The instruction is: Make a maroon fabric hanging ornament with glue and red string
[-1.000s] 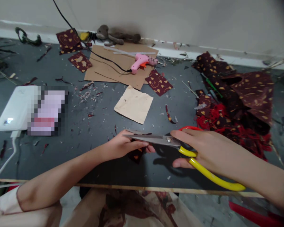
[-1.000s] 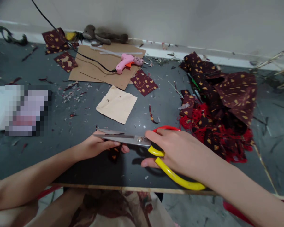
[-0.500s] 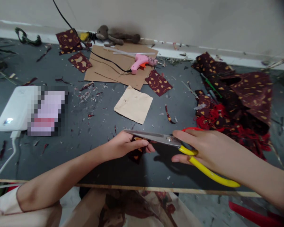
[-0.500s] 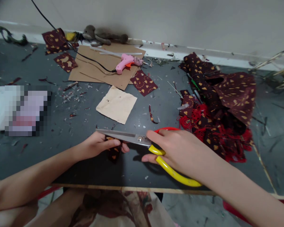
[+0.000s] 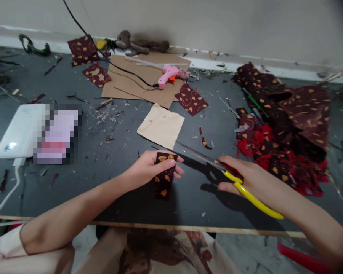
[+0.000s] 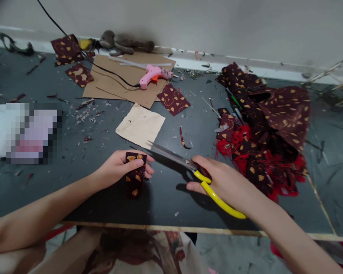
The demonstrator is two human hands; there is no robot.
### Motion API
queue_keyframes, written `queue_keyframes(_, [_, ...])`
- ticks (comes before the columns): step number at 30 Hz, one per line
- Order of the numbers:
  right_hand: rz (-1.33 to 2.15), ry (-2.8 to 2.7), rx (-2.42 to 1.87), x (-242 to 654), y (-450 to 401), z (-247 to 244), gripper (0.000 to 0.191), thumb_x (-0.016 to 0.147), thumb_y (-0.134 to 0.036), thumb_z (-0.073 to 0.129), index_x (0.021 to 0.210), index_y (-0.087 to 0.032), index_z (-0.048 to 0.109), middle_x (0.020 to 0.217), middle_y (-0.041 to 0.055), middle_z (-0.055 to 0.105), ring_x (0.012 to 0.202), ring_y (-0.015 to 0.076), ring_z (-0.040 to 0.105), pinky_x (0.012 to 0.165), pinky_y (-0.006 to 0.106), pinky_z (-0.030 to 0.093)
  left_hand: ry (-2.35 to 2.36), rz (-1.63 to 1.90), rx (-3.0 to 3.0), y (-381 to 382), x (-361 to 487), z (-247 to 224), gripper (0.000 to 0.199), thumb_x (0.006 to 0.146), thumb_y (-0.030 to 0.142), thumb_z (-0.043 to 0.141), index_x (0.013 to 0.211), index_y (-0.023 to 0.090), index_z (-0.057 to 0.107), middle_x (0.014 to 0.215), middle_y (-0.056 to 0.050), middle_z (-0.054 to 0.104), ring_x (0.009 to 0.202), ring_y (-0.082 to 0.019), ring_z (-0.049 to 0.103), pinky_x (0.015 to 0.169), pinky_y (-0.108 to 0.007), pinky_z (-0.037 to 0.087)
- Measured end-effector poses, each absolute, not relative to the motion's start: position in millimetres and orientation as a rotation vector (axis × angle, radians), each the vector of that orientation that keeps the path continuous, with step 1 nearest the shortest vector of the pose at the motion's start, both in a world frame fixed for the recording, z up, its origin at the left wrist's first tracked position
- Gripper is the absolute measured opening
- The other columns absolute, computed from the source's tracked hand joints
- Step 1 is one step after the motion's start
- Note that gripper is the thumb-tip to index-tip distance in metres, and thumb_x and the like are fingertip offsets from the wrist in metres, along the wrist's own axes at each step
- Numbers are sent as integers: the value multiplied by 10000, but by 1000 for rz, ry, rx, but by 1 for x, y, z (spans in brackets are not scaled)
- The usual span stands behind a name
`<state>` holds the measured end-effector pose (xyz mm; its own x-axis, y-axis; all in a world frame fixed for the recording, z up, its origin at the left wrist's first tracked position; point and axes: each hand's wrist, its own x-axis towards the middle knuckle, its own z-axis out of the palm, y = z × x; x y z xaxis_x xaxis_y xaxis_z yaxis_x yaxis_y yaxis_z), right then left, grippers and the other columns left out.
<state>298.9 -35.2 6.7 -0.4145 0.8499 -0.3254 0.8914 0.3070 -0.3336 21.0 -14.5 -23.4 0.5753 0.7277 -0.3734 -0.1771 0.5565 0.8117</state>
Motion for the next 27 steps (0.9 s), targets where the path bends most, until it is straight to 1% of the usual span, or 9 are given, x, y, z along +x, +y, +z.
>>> queue_keyframes(3, [-907, 2466, 1603, 292, -38, 15, 477, 796, -565, 551, 1094, -195, 509, 937, 85, 633, 739, 201, 608, 642, 284, 480, 770, 536, 824, -16, 20, -24, 216, 777, 282, 647, 886, 97, 679, 744, -68, 726, 656, -136, 680, 672, -240, 544])
queue_keyframes(6, [-938, 2446, 1563, 284, -38, 21, 463, 768, -541, 598, 1081, -206, 531, 945, 81, 640, 766, 214, 611, 650, 294, 480, 749, 511, 875, -16, 19, -25, 183, 786, 259, 629, 866, 107, 694, 718, -50, 719, 632, -120, 660, 658, -225, 538])
queue_keyframes(8, [-903, 2473, 1547, 280, -38, 23, 476, 746, -543, 619, 1082, -214, 547, 931, 80, 647, 758, 221, 616, 635, 295, 473, 732, 513, 933, -16, 19, -24, 151, 790, 232, 615, 792, 107, 701, 706, -45, 712, 630, -113, 650, 656, -211, 533])
queue_keyframes(11, [-825, 2529, 1514, 275, -37, 24, 472, 745, -549, 618, 1076, -217, 559, 908, 80, 648, 724, 217, 619, 609, 287, 459, 717, 522, 984, -15, 19, -23, 162, 796, 200, 592, 719, 107, 699, 707, -46, 707, 634, -110, 641, 653, -201, 529])
queue_keyframes(16, [-680, 2523, 1415, 269, -34, 27, 464, 776, -567, 580, 1053, -197, 539, 872, 76, 627, 697, 215, 614, 588, 288, 453, 718, 528, 1055, -15, 20, -22, 163, 802, 187, 581, 727, 105, 701, 701, -50, 704, 635, -110, 634, 655, -196, 524])
queue_keyframes(22, [-520, 2547, 1345, 267, -32, 28, 474, 804, -609, 511, 1033, -194, 536, 823, 66, 619, 608, 197, 602, 534, 277, 437, 714, 521, 1075, -15, 18, -23, 176, 823, 239, 575, 795, 116, 697, 738, -50, 708, 672, -120, 644, 689, -215, 531])
queue_keyframes(24, [-469, 2571, 1316, 268, -32, 30, 497, 794, -625, 509, 1032, -191, 546, 827, 76, 626, 610, 207, 610, 527, 283, 440, 711, 514, 1085, -16, 17, -23, 180, 825, 248, 575, 802, 120, 699, 740, -48, 707, 678, -122, 646, 691, -216, 532])
queue_keyframes(27, [-419, 2631, 1282, 272, -32, 32, 584, 742, -676, 530, 1060, -187, 555, 874, 103, 640, 658, 235, 631, 532, 299, 459, 707, 509, 1133, -16, 15, -23, 201, 825, 270, 579, 796, 116, 705, 747, -55, 706, 691, -131, 647, 689, -218, 530])
